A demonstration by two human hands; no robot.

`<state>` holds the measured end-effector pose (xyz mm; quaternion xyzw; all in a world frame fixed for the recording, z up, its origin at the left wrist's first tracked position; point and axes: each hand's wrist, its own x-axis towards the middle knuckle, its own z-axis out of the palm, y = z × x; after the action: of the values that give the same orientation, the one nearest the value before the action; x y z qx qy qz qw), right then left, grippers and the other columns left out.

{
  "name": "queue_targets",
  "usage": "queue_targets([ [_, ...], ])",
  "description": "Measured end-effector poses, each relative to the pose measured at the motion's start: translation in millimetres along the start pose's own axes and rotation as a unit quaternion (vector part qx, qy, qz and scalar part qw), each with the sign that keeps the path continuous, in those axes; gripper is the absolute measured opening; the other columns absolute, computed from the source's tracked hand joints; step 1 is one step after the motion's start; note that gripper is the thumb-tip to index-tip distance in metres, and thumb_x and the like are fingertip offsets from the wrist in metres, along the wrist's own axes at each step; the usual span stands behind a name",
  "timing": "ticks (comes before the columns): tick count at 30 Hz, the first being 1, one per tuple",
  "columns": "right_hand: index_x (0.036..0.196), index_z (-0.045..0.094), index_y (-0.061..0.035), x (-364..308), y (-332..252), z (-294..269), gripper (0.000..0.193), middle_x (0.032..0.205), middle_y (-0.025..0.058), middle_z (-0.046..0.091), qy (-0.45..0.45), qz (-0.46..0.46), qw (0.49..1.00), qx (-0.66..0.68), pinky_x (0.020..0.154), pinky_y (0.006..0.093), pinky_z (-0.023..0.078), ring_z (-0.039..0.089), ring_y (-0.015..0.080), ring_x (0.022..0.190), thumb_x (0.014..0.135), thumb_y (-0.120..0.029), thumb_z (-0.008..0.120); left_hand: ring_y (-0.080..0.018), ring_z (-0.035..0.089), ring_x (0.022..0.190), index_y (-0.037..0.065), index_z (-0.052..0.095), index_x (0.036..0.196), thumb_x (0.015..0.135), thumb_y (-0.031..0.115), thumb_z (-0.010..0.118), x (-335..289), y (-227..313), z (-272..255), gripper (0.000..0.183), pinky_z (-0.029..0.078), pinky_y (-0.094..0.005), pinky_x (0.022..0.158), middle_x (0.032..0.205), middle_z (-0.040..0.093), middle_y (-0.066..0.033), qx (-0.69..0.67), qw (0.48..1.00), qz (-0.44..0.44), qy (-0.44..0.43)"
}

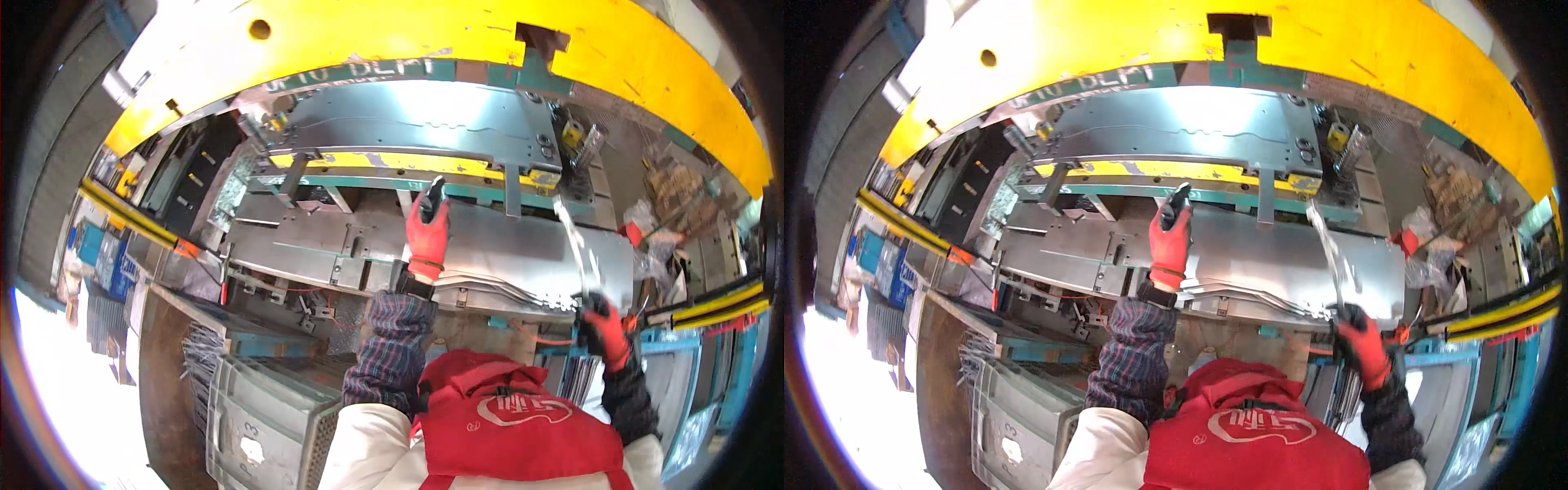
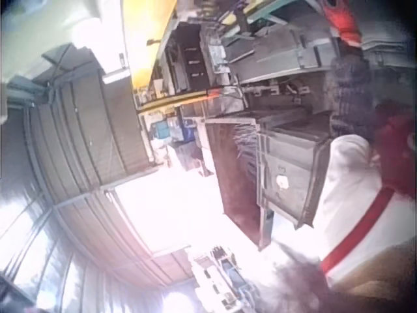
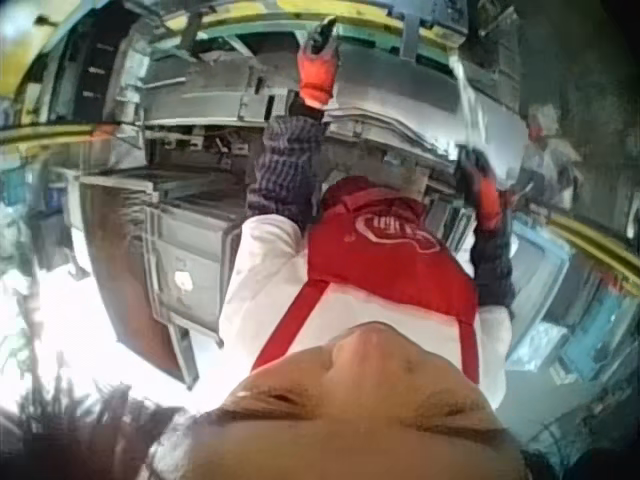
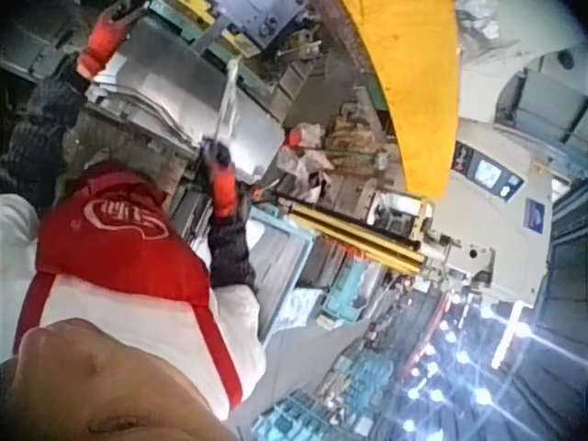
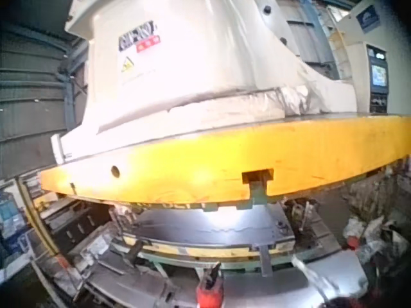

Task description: Operating an industrial press machine to cut or shape metal sheets.

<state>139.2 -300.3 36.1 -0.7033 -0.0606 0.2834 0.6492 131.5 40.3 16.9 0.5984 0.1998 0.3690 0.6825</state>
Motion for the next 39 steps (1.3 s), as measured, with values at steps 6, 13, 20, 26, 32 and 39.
queue_targets([
  [6, 0.089, 0.049, -0.0044, 157.9, -67.1, 13.6, 0.022, 0.061, 0.0027, 0.049, 0.061, -0.212, 0.958, -0.184, 0.036, 0.0245, 0.037, 0.045, 0.0099, 0.043, 0.071, -0.013, 0.059, -0.0032, 0.037, 0.043, 0.005, 0.054, 0.078, 0.073, 0.012, 0.058, -17.9, -34.3, 1.1, 0.009, 0.028, -0.019, 0.037, 0.055, 0.046, 0.0038, -0.058, 0.986, -0.137, -0.076],
  [13, 0.085, 0.052, -0.0029, 214.2, -89.0, 33.3, 0.02, 0.056, 0.0015, 0.047, 0.057, -0.202, 0.939, -0.273, 0.038, 0.0235, 0.036, 0.044, 0.008, 0.046, 0.071, -0.015, 0.057, -0.0078, 0.053, 0.067, 0.002, 0.055, 0.097, 0.076, 0.011, 0.054, -2.8, -52.2, -25.8, 0.023, 0.039, -0.0185, 0.052, 0.082, 0.058, -0.0044, -0.077, 0.962, -0.237, -0.11],
  [20, 0.086, 0.051, -0.0029, 56.7, -83.4, 64.8, 0.016, 0.063, 0.0, 0.05, 0.023, -0.023, 0.987, -0.156, 0.043, 0.0192, 0.036, 0.044, 0.0065, 0.049, 0.071, -0.008, 0.054, -0.0221, 0.056, 0.079, 0.006, 0.044, 0.11, 0.079, 0.03, 0.05, 41.5, -31.7, -41.7, 0.04, 0.047, -0.0338, 0.067, 0.093, 0.055, -0.0118, -0.351, 0.885, -0.269, -0.145],
  [26, 0.096, 0.05, 0.0004, -36.1, -35.3, 55.8, 0.031, 0.076, 0.0049, 0.056, -0.007, 0.084, 0.995, -0.05, 0.053, 0.0216, 0.042, 0.051, 0.0112, 0.059, 0.066, 0.0, 0.056, -0.0203, 0.055, 0.063, 0.013, 0.053, 0.095, 0.079, 0.036, 0.045, 105.1, -19.5, -50.3, 0.029, 0.046, -0.0338, 0.063, 0.087, 0.056, -0.0062, -0.383, 0.868, -0.313, -0.037],
  [32, 0.097, 0.045, 0.0056, -66.9, -7.9, 37.8, 0.032, 0.061, 0.0051, 0.052, -0.16, 0.088, 0.964, 0.196, 0.034, 0.0216, 0.035, 0.047, 0.0113, 0.042, 0.067, -0.001, 0.054, -0.0102, 0.049, 0.081, 0.005, 0.048, 0.109, 0.079, 0.029, 0.046, 123.7, -82.2, -75.5, 0.039, 0.042, -0.0274, 0.066, 0.093, 0.053, -0.0004, 0.054, 0.984, 0.119, -0.121],
  [39, 0.071, 0.04, -0.0083, -74.6, 30.9, -15.3, 0.019, 0.052, 0.0017, 0.036, 0.028, -0.077, 0.888, 0.452, 0.027, 0.022, 0.027, 0.032, 0.0092, 0.033, 0.072, -0.023, 0.053, -0.0266, 0.035, 0.113, -0.007, 0.032, 0.118, 0.058, -0.004, 0.039, -46.1, -42.6, -98.7, 0.06, 0.027, -0.0329, 0.095, 0.122, 0.035, -0.02, 0.345, 0.891, 0.195, -0.221],
])
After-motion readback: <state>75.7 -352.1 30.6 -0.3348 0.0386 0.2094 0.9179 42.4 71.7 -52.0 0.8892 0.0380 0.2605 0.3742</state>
